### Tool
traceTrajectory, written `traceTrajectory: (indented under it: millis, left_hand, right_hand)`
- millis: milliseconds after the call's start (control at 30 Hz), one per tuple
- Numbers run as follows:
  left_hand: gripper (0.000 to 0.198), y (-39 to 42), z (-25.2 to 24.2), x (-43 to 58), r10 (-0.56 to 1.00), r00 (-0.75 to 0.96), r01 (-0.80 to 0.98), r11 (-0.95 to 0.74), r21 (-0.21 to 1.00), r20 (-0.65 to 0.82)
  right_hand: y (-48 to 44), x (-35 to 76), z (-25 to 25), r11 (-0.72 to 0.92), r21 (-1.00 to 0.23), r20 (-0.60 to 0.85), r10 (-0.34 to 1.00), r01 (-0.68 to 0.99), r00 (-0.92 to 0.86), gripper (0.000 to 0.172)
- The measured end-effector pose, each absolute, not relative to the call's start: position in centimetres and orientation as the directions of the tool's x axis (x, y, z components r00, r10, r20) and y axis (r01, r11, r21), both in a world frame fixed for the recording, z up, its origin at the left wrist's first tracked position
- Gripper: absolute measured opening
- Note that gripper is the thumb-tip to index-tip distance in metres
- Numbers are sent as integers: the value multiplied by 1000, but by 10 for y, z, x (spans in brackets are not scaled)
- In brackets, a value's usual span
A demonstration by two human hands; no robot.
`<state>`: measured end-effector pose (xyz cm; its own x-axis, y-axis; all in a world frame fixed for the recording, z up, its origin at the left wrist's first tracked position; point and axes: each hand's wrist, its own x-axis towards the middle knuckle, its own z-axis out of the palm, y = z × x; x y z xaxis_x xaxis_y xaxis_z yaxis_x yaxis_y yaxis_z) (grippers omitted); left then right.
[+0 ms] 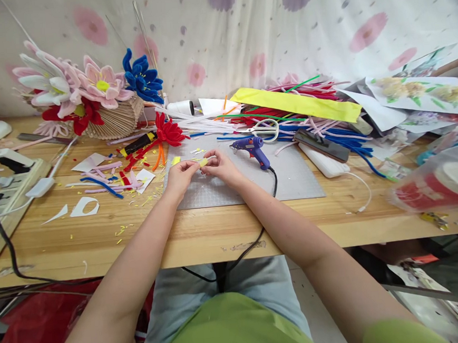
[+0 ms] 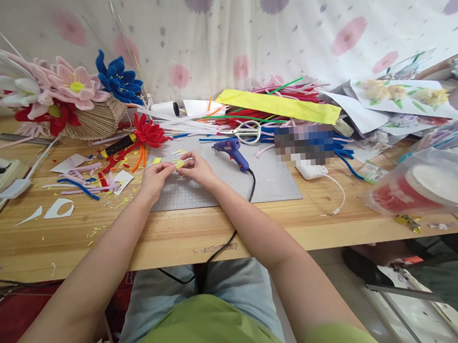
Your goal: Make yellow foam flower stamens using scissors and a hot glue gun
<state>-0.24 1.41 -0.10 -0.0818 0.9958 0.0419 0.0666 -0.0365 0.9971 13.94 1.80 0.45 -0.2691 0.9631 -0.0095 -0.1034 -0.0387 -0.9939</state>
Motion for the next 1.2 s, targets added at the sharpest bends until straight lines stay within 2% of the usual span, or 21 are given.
traceTrajectory:
  millis: [100, 233, 467, 633, 867, 1200]
  left_hand:
    - [36, 12, 2, -2, 998, -58, 24, 7, 1000, -6]
    - [38, 11, 3, -1, 999, -33, -31, -2, 1000, 1]
    - [29, 17, -3, -3, 986, -140, -26, 82, 996, -85]
    - [27, 20, -5, 0, 988, -131, -102, 62, 993, -76]
    - [25, 23, -6, 2, 996, -89, -233, 6, 972, -27]
    - [26, 19, -3, 1, 999, -26, -172, 31, 985, -36]
  right_hand:
    - [17, 141, 6, -49, -991, -13, 960, -121, -278, 45]
    - [16, 142, 7, -68, -989, -24, 952, -133, -306, 45]
    - [17, 141, 4, -15, -991, 14, 977, -133, -214, 41]
    - [16, 136, 2, -39, -986, 6, 964, -163, -266, 43]
    - [21, 131, -4, -39, -976, 5, 979, -214, -205, 43]
    - [18, 133, 0, -115, -967, -75, 981, -228, -176, 42]
